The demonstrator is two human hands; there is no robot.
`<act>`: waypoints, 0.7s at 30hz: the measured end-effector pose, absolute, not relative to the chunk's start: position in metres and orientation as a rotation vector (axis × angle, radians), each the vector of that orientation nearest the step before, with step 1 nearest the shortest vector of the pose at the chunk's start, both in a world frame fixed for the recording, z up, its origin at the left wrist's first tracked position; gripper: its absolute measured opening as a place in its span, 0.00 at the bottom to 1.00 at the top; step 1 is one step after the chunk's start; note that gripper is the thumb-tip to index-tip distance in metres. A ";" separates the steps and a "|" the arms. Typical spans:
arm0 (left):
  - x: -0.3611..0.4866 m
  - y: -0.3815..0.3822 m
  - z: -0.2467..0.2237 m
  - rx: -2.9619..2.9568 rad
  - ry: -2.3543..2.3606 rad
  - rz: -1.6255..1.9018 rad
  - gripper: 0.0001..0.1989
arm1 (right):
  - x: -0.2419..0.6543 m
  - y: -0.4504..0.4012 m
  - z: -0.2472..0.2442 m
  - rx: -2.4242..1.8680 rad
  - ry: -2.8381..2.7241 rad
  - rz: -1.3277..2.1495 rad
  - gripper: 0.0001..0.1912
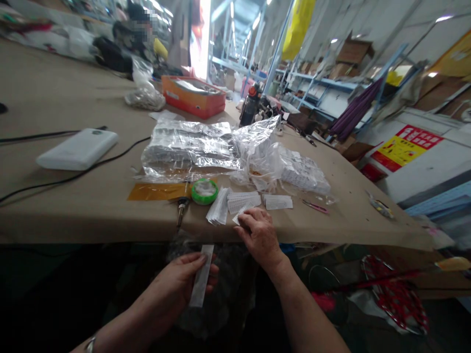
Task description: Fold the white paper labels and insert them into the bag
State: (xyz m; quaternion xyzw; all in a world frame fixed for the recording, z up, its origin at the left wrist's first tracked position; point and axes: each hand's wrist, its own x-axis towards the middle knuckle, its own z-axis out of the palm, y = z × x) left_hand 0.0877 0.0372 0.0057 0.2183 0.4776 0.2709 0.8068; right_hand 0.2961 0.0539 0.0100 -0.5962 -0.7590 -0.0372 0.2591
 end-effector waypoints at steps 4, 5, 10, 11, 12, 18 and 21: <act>0.088 0.037 0.004 0.506 0.993 0.574 0.05 | 0.301 0.054 0.008 -1.513 -2.025 -0.048 0.08; 0.088 0.037 0.004 0.513 0.985 0.576 0.04 | 0.302 0.055 0.008 -1.499 -2.014 -0.037 0.08; 0.089 0.038 0.004 0.522 0.994 0.579 0.03 | 0.301 0.059 0.012 -1.520 -1.964 0.018 0.07; 0.089 0.038 0.005 0.520 0.998 0.574 0.03 | 0.301 0.060 0.013 -1.535 -1.967 0.014 0.07; 0.089 0.037 0.006 0.518 0.998 0.568 0.03 | 0.300 0.061 0.013 -1.548 -1.974 0.000 0.07; 0.089 0.034 0.013 0.469 0.953 0.557 0.04 | 0.296 0.055 0.017 -1.500 -1.839 -0.035 0.06; 0.088 0.033 0.017 0.444 0.947 0.565 0.04 | 0.283 0.032 0.019 -1.369 -1.784 0.004 0.05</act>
